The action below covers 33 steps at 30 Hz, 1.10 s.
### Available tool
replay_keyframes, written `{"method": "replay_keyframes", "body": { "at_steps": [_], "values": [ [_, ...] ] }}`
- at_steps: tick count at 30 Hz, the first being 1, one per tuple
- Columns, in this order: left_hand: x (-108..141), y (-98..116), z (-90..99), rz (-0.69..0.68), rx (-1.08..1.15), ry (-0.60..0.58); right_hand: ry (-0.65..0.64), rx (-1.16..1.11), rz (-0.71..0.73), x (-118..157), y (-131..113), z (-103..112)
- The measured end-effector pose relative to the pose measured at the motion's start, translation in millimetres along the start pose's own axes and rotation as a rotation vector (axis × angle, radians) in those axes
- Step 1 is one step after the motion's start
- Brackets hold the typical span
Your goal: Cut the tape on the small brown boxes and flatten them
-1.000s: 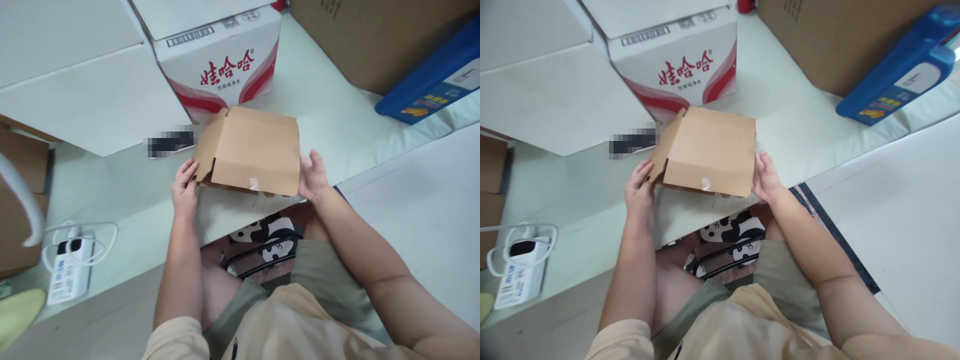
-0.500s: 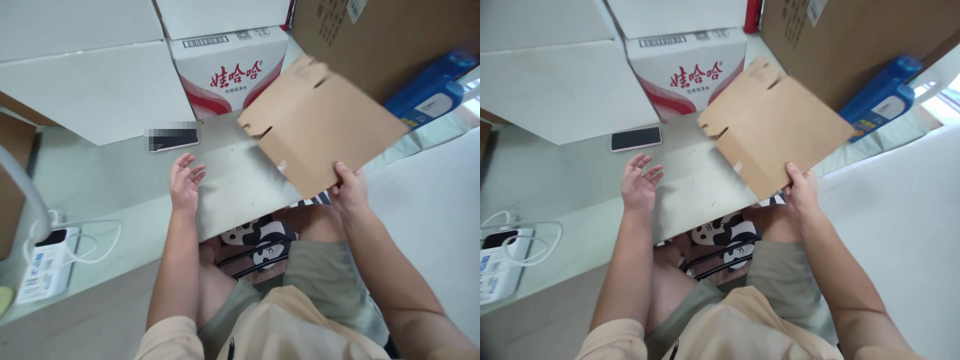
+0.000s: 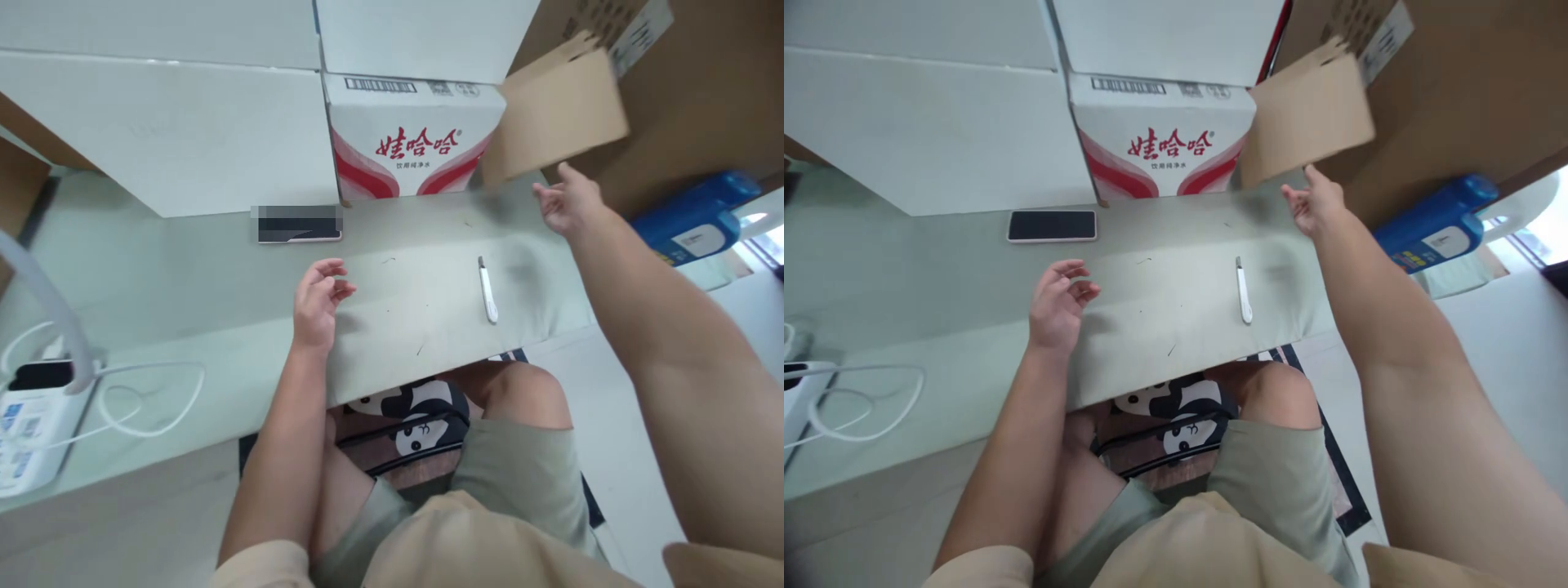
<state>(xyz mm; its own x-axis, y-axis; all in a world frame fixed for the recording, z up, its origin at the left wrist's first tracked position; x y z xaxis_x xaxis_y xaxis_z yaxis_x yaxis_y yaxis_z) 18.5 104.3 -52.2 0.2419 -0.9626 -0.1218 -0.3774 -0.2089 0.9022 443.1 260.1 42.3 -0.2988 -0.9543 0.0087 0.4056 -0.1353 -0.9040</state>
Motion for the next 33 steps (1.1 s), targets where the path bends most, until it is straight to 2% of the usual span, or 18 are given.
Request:
{"method": "replay_keyframes", "body": {
  "at_steps": [1, 3, 5, 10, 13, 16, 18, 21, 30, 33],
  "values": [
    [-0.5, 1.6, -0.1, -0.006, 0.012, 0.010, -0.036, 0.010, -0.046, -4.9, -0.1, -15.9],
    [-0.9, 5.4, -0.5, -0.017, 0.041, 0.031, -0.075, -0.009, -0.138, 3.2, 3.6, -54.0],
    [-0.7, 8.7, -2.3, -0.013, 0.068, 0.023, -0.180, 0.041, -0.101, 27.6, 0.2, -104.9],
    [0.1, 12.4, -5.0, -0.007, 0.086, -0.031, -0.501, 0.458, 0.464, 91.9, -53.3, -253.1],
    [1.5, 14.3, -4.3, -0.016, 0.093, -0.055, -0.600, 0.656, 0.597, 101.1, -78.7, -329.0],
    [2.7, 18.7, -3.0, -0.026, 0.117, -0.072, -0.671, 0.805, 0.639, 101.8, -87.6, -380.8],
    [3.2, 22.7, -1.3, -0.031, 0.146, -0.078, -0.705, 0.853, 0.671, 102.4, -86.7, -400.0],
    [3.6, 28.9, 3.3, -0.040, 0.181, -0.079, -0.687, 0.864, 0.732, 99.5, -84.6, -410.7],
    [3.9, 36.5, 14.4, -0.051, 0.220, -0.053, -0.652, 0.909, 0.669, 89.5, -86.0, -412.4],
    [4.1, 37.7, 13.7, -0.051, 0.222, -0.056, -0.689, 0.879, 0.646, 90.4, -82.8, -411.1]
  ]
}}
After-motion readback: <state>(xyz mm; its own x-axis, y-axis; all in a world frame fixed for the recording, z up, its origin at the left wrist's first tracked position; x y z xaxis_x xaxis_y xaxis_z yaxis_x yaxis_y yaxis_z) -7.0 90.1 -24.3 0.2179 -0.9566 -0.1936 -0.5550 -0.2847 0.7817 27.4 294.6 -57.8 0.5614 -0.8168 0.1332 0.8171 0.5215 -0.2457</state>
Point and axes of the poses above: each hand's wrist, its own x-axis away from the middle knuckle, its own z-axis out of the back of the hand, y = z × x, the point moved 6 cm from there along -x, towards the middle knuckle, and after that the axes turned 9 degrees about -z, right-handed, at the moved point
